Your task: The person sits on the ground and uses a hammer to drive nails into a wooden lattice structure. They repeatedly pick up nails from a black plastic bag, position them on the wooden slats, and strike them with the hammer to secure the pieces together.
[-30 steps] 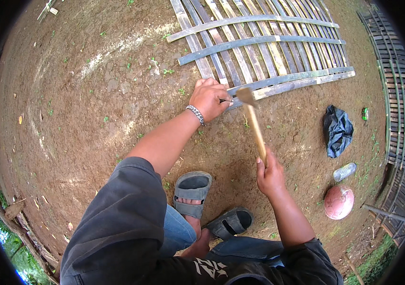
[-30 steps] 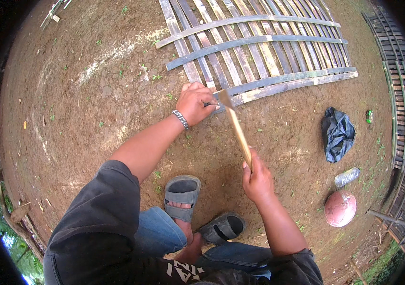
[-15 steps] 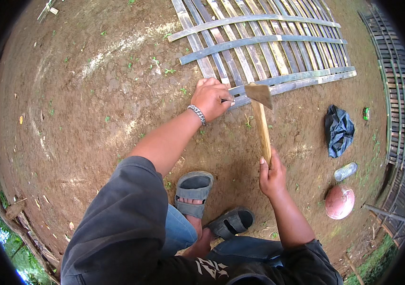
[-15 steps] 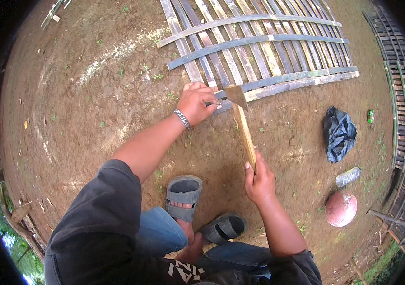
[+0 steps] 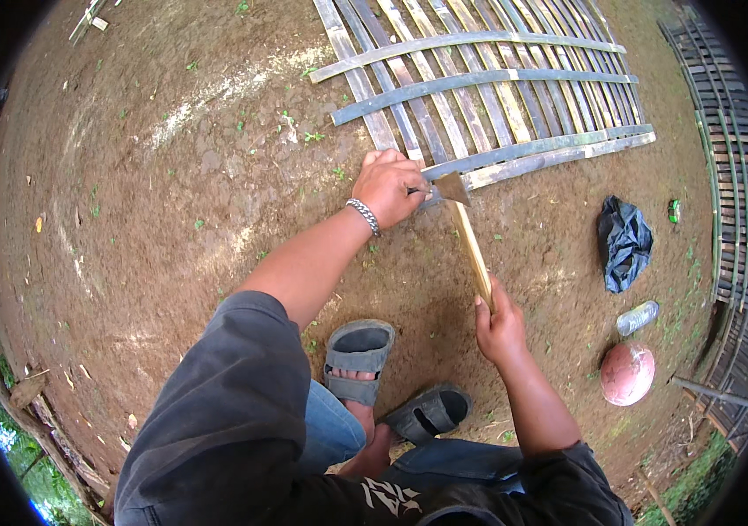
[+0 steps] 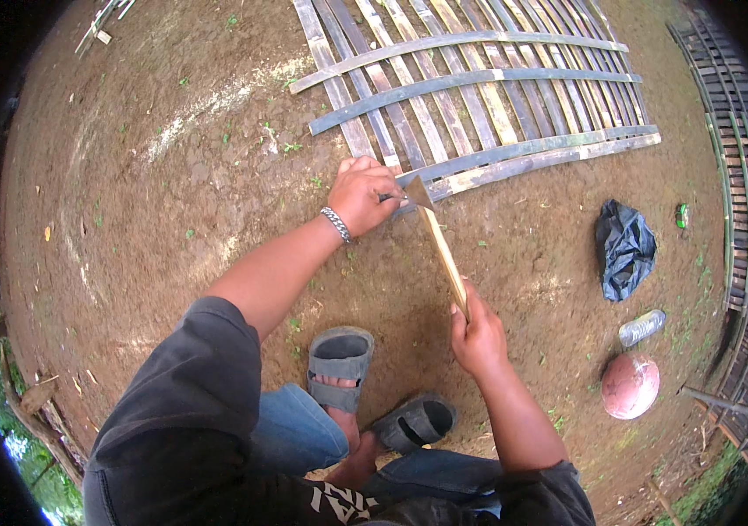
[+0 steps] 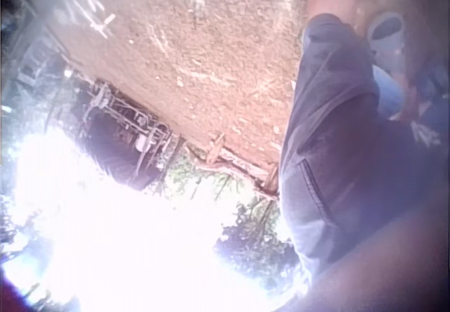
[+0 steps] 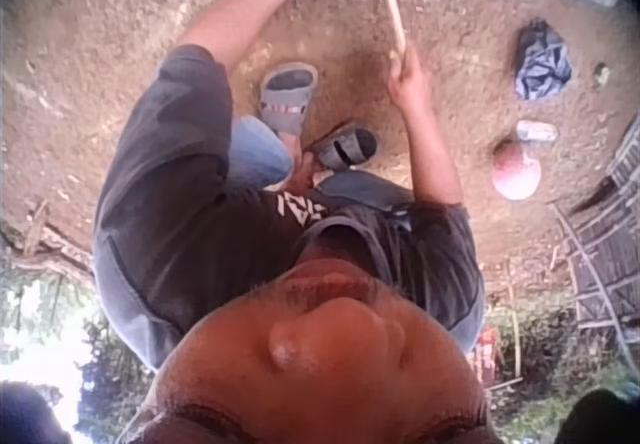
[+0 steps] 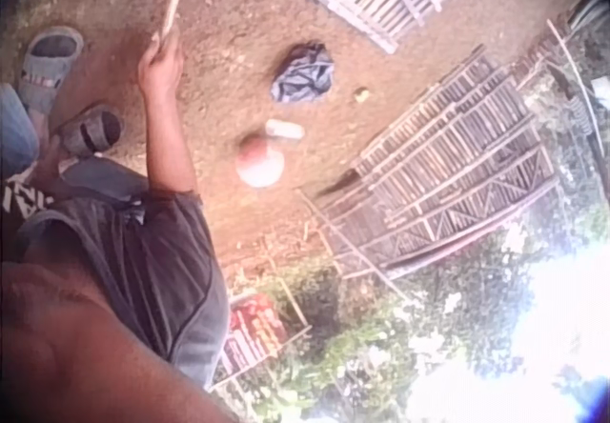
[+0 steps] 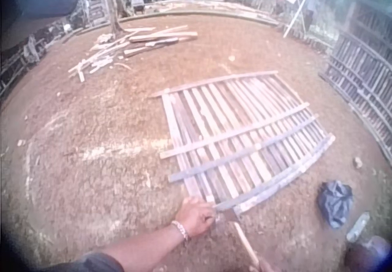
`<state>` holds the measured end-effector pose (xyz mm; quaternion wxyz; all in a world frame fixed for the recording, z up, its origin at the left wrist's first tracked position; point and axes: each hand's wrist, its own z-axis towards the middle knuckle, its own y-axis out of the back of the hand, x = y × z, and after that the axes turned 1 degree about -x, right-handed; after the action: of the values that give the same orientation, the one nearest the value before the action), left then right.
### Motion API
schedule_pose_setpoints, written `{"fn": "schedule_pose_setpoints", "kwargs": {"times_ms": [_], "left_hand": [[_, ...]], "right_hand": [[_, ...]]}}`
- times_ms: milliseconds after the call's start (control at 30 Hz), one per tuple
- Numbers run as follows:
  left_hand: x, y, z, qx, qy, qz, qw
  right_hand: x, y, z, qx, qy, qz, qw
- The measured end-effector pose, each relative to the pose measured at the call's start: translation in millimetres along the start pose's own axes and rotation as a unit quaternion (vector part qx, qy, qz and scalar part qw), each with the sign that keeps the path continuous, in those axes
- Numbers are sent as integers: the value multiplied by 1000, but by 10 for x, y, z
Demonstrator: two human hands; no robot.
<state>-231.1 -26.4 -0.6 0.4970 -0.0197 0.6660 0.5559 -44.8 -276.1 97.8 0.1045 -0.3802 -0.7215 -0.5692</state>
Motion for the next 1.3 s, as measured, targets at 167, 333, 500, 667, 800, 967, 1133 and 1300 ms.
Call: {"fn": "schedule_pose_setpoints", "kwargs": {"times_ms": [167,333,500,667,800,967,1133,1300], "left_hand": [[-14,86,-38,35,-10,11,999],[32,19,-3,21,20,23,999],[42,-111,-22,-26,34,81,996],[18,-132,29,-11,64,84,994],[16,-160,37,13,68,100,993],[25,-138,32,6,61,132,989],[-27,-121,56,27,74,135,988],[-38,-106,60,23,63,155,986]], "right_hand": [[48,19,8,-43,18,10,999],[104,30,62,-15,-9,-17,1000],[100,-15,87,12,-37,5,999],[142,36,109,0,-38,31,999],[54,113,122,19,-1,-14,1000],[263,215,208,-71,61,51,994],[191,283,194,23,-14,-40,999],[206,338,193,-80,74,45,993]]}}
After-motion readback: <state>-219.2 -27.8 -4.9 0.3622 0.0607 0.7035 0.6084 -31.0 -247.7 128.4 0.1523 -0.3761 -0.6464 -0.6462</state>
